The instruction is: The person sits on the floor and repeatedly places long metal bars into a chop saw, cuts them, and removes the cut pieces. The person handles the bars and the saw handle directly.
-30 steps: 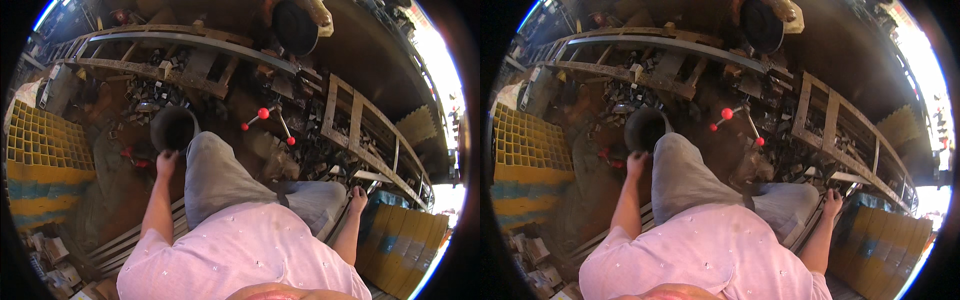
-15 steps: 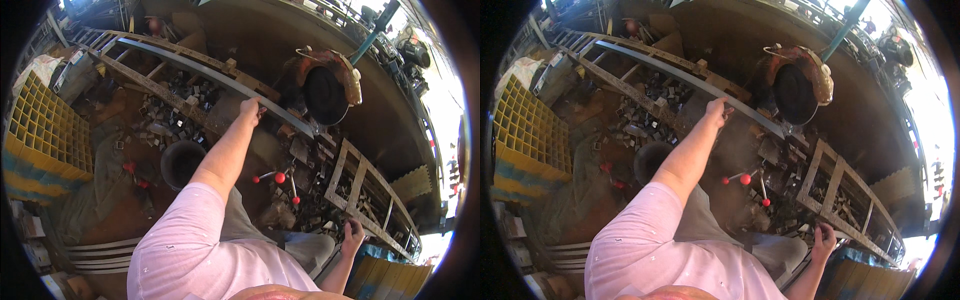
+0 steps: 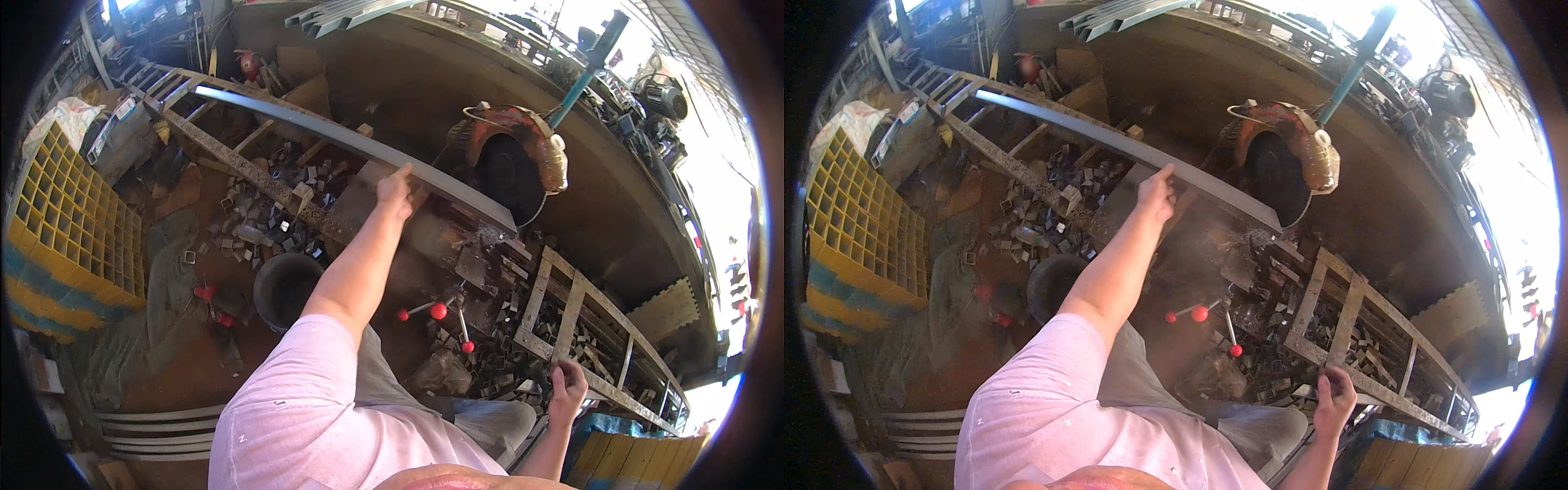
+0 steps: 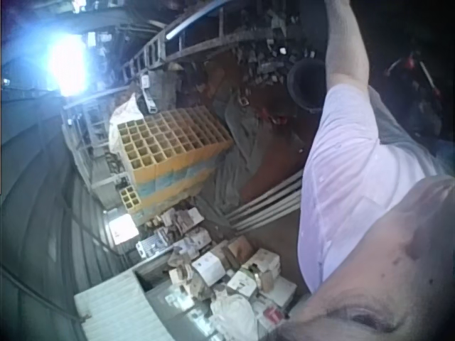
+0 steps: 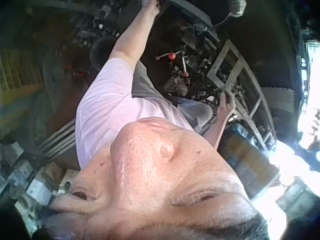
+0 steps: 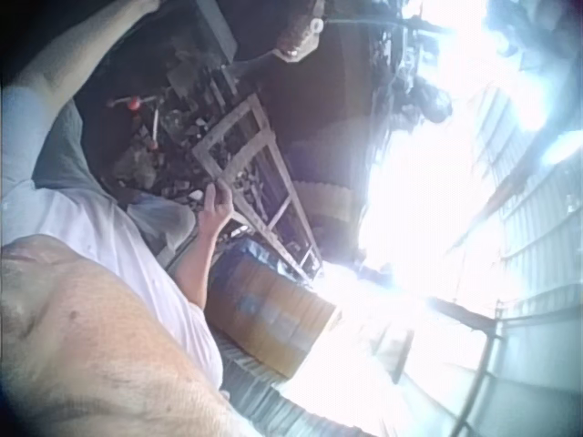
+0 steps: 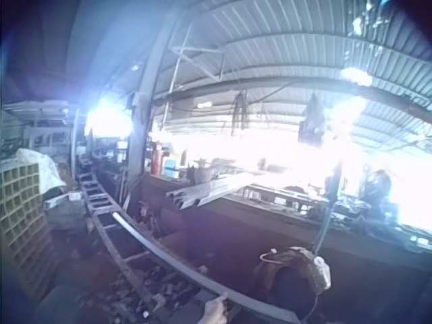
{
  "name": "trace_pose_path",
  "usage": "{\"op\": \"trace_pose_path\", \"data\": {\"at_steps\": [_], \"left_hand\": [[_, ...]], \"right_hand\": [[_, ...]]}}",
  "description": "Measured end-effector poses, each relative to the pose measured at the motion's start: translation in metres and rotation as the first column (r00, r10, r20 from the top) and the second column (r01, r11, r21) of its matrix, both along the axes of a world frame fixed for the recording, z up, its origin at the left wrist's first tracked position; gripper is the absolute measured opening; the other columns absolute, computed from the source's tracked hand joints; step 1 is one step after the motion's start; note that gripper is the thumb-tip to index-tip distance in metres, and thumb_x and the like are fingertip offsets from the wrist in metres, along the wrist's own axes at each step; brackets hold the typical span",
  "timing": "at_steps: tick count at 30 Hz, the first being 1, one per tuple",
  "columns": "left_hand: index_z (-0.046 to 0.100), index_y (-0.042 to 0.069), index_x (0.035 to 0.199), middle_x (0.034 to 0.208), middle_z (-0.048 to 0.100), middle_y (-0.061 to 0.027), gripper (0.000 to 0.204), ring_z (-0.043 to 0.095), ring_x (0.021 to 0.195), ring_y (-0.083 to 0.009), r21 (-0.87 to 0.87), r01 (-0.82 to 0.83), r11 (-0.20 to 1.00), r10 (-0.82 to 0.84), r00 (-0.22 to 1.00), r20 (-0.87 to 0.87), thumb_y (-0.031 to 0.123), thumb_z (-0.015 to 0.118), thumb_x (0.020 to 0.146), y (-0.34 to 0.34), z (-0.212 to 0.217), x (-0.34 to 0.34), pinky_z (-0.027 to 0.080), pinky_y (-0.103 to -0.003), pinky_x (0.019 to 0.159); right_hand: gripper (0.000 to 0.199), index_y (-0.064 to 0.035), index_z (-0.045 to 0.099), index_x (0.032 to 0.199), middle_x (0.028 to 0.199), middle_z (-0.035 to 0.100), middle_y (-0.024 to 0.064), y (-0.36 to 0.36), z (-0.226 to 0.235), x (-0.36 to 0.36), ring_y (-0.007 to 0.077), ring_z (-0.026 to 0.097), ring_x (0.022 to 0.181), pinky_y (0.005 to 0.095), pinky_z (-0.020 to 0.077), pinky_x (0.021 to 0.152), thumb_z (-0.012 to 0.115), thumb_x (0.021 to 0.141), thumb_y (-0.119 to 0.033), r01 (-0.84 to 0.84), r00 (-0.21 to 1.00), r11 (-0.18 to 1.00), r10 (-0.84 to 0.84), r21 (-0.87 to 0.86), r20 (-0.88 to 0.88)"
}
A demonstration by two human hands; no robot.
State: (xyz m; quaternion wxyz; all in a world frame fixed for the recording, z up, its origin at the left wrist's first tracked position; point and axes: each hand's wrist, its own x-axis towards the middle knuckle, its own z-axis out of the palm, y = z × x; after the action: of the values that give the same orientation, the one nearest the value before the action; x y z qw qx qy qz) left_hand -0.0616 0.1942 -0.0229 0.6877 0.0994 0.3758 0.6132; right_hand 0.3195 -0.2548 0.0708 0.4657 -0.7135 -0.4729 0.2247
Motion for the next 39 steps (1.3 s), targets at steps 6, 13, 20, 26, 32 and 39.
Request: {"op": "trace_pose_path", "data": {"at_steps": [6, 13, 20, 26, 32, 39], "left_hand": [[0.064, 0.016, 0.11, 0.098, 0.064, 0.0001, 0.025, 0.059, 0.088, -0.0159, 0.177, 0.078, 0.981, -0.081, 0.997, 0.012, 0.032, 0.077, 0.096, -0.066, 0.024, -0.032, 0.046, -0.036, 0.078], [0.058, 0.01, 0.13, 0.126, 0.065, -0.0051, 0.042, 0.06, 0.12, -0.0247, 0.257, 0.12, 0.959, -0.15, 0.983, 0.101, 0.029, 0.074, 0.095, -0.146, 0.034, -0.048, 0.045, -0.044, 0.106], [0.06, 0.009, 0.135, 0.13, 0.068, -0.0104, 0.052, 0.062, 0.123, -0.0248, 0.38, 0.182, 0.907, -0.235, 0.967, 0.098, 0.043, 0.076, 0.099, -0.216, 0.048, -0.049, 0.044, -0.045, 0.108], [0.061, 0.004, 0.126, 0.115, 0.075, -0.0149, 0.058, 0.072, 0.097, -0.0292, 0.306, -0.101, 0.947, 0.012, 0.96, 0.28, 0.057, 0.068, 0.101, -0.173, 0.039, -0.141, 0.059, -0.046, 0.093], [0.065, 0.006, 0.111, 0.096, 0.071, -0.0098, 0.04, 0.07, 0.09, -0.0276, 0.265, -0.088, 0.96, -0.01, 0.938, 0.346, 0.044, 0.071, 0.101, -0.216, 0.05, -0.092, 0.056, -0.049, 0.096], [0.068, 0.01, 0.119, 0.108, 0.074, -0.0084, 0.03, 0.071, 0.099, -0.0215, 0.515, 0.198, 0.834, -0.343, 0.917, 0.203, 0.035, 0.072, 0.104, -0.228, 0.098, -0.023, 0.055, -0.036, 0.086]], "right_hand": [[0.079, 0.0023, 0.056, 0.15, 0.14, 0.065, 0.0158, 0.075, 0.053, -0.065, 0.0298, 0.063, 0.13, 0.0413, 0.0483, 0.111, 0.087, 0.087, -0.034, -0.229, 0.962, 0.969, 0.21, 0.097, 0.173], [0.092, -0.001, 0.053, 0.152, 0.147, 0.058, 0.0223, 0.104, 0.098, -0.14, 0.0408, 0.052, 0.139, 0.0483, 0.0434, 0.119, 0.092, 0.078, -0.039, -0.379, 0.706, 0.919, 0.361, -0.105, 0.609], [0.048, -0.0014, 0.074, 0.111, 0.107, 0.076, 0.0147, 0.055, 0.107, -0.134, 0.0368, 0.068, 0.111, 0.0456, 0.0555, 0.097, 0.093, 0.072, -0.022, -0.319, 0.777, 0.947, 0.242, 0.032, 0.581], [0.051, -0.0014, 0.074, 0.109, 0.106, 0.074, 0.0155, -0.036, 0.112, -0.098, 0.0363, 0.069, 0.105, 0.0451, 0.0561, 0.093, 0.095, 0.066, -0.018, -0.25, 0.794, 0.968, 0.199, 0.011, 0.575], [0.056, -0.0019, 0.074, 0.108, 0.103, 0.073, 0.0165, -0.111, 0.089, -0.052, 0.0384, 0.07, 0.099, 0.0455, 0.0553, 0.089, 0.094, 0.058, -0.014, -0.1, 0.817, 0.993, 0.117, -0.061, 0.565], [0.053, 0.0022, 0.071, 0.102, 0.094, 0.071, 0.0131, -0.194, 0.095, -0.007, 0.0275, 0.069, 0.091, 0.0392, 0.0544, 0.086, 0.092, 0.055, -0.011, 0.046, 0.95, 0.998, -0.027, -0.053, 0.312]]}}
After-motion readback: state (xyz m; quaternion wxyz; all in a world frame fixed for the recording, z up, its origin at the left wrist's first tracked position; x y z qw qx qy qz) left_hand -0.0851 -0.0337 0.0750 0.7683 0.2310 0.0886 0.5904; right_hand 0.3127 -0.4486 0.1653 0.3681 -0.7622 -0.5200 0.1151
